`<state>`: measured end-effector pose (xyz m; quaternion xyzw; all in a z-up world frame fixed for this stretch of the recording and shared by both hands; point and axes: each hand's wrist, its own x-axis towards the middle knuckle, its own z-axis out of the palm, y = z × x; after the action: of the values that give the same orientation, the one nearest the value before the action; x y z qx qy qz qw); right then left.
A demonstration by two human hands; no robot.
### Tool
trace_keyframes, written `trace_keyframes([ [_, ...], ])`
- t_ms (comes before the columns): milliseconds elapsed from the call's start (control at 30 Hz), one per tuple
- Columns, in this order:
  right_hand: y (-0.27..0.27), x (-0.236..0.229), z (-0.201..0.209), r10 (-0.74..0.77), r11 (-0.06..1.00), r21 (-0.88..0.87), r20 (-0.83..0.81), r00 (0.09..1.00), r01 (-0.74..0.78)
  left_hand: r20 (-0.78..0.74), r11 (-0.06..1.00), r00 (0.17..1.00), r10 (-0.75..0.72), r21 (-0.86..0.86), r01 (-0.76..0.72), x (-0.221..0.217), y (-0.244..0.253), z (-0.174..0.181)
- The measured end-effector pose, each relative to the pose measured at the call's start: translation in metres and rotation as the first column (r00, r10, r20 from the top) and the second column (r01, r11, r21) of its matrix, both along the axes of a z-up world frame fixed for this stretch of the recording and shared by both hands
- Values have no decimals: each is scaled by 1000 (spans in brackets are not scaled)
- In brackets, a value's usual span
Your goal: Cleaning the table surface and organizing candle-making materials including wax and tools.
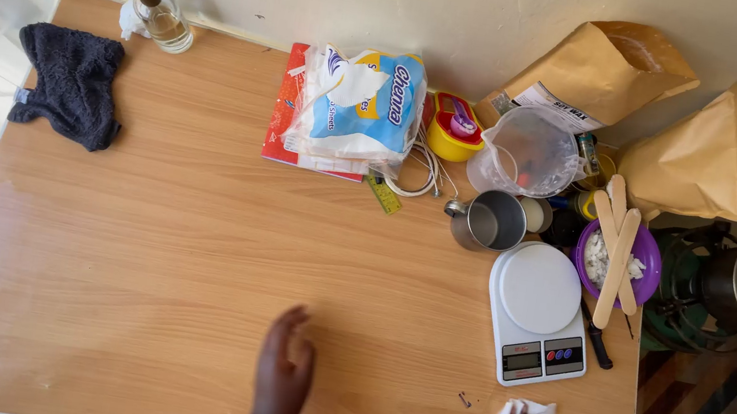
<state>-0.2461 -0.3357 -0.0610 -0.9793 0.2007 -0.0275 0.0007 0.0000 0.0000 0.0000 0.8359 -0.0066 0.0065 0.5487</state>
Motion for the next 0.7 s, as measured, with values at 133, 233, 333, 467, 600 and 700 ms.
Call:
trace_keyframes([
  [133,-6,18,21,-83,992,92,21,996,81,-415,974,904,-100,-227,4,-19,-84,-5],
  [233,-22,32,32,-267,953,181,119,956,243,-551,871,755,-356,-489,54,-42,-155,-25],
  [333,-41,52,48,-331,930,217,138,933,298,-723,774,458,-518,-624,-108,-47,-210,-14],
  [467,-73,65,47,-465,853,356,187,865,381,-830,876,342,-440,-481,-40,-38,-244,27],
  [600,-108,72,9,-703,616,712,303,644,337,-876,958,409,-258,-286,-9,-34,-265,42],
  [700,-84,97,29,-816,468,758,174,551,454,-882,973,414,-225,-225,48,-30,-273,63],
])
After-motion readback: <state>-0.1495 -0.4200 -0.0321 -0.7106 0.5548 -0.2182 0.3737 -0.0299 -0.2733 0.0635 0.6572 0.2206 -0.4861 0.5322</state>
